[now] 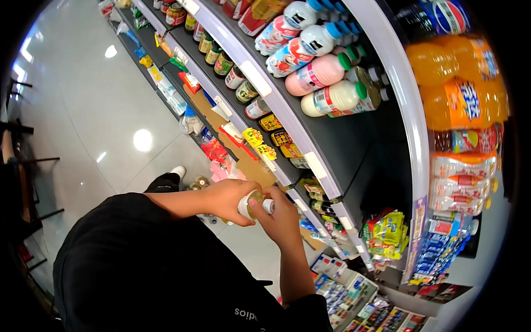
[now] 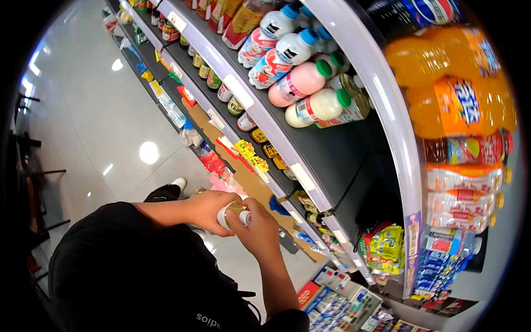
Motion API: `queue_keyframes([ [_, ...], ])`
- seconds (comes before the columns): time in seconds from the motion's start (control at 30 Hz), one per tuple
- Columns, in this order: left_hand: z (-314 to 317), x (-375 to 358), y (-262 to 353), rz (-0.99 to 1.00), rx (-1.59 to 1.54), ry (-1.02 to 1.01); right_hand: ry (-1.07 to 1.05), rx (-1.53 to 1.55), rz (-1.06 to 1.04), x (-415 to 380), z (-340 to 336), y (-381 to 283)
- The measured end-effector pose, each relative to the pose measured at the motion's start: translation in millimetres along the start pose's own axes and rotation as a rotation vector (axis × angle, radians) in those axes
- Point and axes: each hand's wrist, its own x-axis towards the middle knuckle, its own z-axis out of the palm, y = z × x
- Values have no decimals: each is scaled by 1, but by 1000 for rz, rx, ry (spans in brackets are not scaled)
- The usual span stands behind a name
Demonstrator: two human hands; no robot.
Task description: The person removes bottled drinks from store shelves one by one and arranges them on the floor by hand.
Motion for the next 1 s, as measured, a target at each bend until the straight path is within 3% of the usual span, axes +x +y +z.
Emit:
queue_keyframes([
  [0.53, -20, -10, -19, -19, 6, 60, -30, -25, -12, 27, 21, -11],
  [1.0, -13, -3, -19, -31, -14, -18, -23, 22, 25, 20, 18, -1],
])
